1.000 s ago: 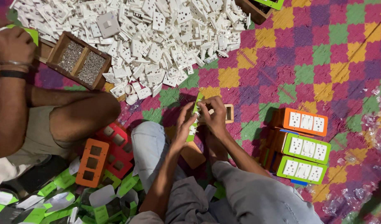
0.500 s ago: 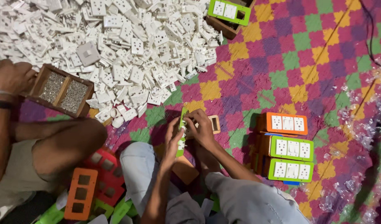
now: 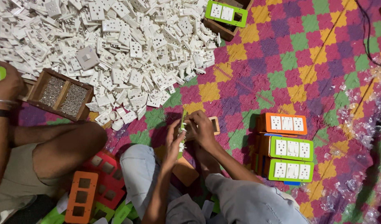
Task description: The person assembles electrical switch modules into a green plastic frame. They place white switch units into the frame, insert screws, and tighten them by hand. The person repeats this process for multiple switch units, stacking completed frames nearby.
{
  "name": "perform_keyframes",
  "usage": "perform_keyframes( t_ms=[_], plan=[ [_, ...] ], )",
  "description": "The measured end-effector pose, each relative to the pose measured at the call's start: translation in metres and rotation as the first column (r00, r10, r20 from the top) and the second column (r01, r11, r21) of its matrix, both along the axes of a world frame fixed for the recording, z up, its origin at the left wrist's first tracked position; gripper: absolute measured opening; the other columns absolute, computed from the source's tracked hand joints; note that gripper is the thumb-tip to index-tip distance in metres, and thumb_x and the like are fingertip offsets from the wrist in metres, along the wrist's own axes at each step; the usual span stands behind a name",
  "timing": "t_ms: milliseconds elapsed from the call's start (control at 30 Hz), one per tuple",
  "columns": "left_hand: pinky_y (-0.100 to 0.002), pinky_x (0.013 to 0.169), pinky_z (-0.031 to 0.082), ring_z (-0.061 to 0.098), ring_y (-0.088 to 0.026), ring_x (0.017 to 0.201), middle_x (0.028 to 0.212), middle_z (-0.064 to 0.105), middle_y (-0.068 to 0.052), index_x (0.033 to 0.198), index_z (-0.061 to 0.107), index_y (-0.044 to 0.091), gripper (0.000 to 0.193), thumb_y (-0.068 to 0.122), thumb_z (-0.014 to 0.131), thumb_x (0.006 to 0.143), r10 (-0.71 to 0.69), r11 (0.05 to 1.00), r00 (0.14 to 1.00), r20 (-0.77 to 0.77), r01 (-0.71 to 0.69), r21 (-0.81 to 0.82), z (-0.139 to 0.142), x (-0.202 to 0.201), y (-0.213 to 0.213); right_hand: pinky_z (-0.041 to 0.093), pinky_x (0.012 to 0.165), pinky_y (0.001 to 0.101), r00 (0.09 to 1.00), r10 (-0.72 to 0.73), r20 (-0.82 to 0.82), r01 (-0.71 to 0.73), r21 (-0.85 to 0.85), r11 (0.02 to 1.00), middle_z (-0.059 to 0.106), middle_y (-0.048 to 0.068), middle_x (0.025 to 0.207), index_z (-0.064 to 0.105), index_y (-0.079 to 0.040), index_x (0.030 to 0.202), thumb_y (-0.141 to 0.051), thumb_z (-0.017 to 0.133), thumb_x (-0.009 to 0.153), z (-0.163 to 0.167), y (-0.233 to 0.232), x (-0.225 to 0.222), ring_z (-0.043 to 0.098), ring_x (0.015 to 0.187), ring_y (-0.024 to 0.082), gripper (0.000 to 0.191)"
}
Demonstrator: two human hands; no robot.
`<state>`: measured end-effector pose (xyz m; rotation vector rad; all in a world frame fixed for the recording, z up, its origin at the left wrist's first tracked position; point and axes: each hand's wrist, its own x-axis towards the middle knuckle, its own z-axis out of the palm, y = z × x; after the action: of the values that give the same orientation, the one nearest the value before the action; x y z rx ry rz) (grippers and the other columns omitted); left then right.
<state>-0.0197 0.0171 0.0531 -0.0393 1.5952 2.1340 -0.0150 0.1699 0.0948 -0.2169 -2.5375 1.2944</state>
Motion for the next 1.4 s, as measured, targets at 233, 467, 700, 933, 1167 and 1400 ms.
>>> perform_keyframes(
  t_ms=[233,467,700,933,1167,1400],
  plan=[
    [-0.029,0.095,0.047,0.055,-0.014,0.111,0.126,0.059,-0.004,0.143,0.054,0.011,0.048,0.015,0.065,0.097,-0.039,0.995,0.998,-0.046,0.035,-0.094,-0.013,0.003,0.001,0.056,0.077,0.0399,0.996,0.092,-0.009,-0.091,0.105,0.99,0.063,0.015,0.103,0.066,-0.001,0.108,0.001,0.071,0.077,0.002,0.003,0.005,0.067,0.094,0.036,0.031],
    [-0.031,0.094,0.048,0.056,-0.018,0.11,0.125,0.059,-0.006,0.14,0.057,0.011,0.048,0.008,0.067,0.093,-0.049,0.965,0.962,-0.267,-0.023,-0.26,-0.016,0.003,0.004,0.055,0.081,0.0409,0.994,0.105,0.043,-0.11,0.151,0.982,0.062,0.016,0.107,0.065,0.001,0.11,0.004,0.067,0.079,-0.004,0.004,0.005,0.066,0.098,0.038,0.031],
    [-0.034,0.096,0.047,0.057,-0.021,0.115,0.127,0.06,-0.008,0.138,0.056,0.01,0.047,0.007,0.067,0.093,-0.082,0.959,0.94,-0.33,-0.016,-0.284,-0.01,0.001,0.002,0.054,0.081,0.0402,0.984,0.16,0.083,-0.158,-0.031,0.987,0.063,0.015,0.1,0.064,0.0,0.101,0.005,0.071,0.072,-0.019,0.017,-0.003,0.066,0.096,0.037,0.03],
    [-0.031,0.08,0.053,0.055,-0.014,0.093,0.107,0.055,-0.003,0.139,0.057,0.013,0.046,0.012,0.066,0.094,-0.074,0.969,0.996,-0.048,0.06,-0.24,-0.007,0.002,0.003,0.051,0.077,0.0418,0.995,0.091,0.044,-0.087,-0.101,0.991,0.063,0.015,0.093,0.066,0.001,0.098,0.001,0.071,0.09,-0.027,0.015,-0.005,0.065,0.09,0.035,0.01],
    [-0.028,0.089,0.044,0.054,-0.013,0.101,0.128,0.065,-0.004,0.141,0.055,0.008,0.045,0.014,0.062,0.097,-0.058,0.998,0.998,-0.028,0.057,-0.041,0.016,0.0,0.002,0.051,0.072,0.0417,0.998,0.057,0.034,-0.057,-0.024,0.998,0.059,0.018,0.095,0.065,0.004,0.103,0.004,0.07,0.086,-0.013,0.007,0.0,0.064,0.087,0.036,0.018],
    [-0.029,0.102,0.043,0.056,-0.015,0.118,0.133,0.064,-0.005,0.142,0.053,0.007,0.046,0.012,0.061,0.097,-0.058,0.996,0.998,-0.032,0.056,-0.074,0.021,-0.002,0.001,0.056,0.07,0.0374,0.999,0.047,-0.011,-0.047,-0.013,0.999,0.061,0.016,0.095,0.066,0.003,0.102,0.008,0.069,0.088,-0.009,0.003,0.0,0.068,0.083,0.03,0.015]
  ],
)
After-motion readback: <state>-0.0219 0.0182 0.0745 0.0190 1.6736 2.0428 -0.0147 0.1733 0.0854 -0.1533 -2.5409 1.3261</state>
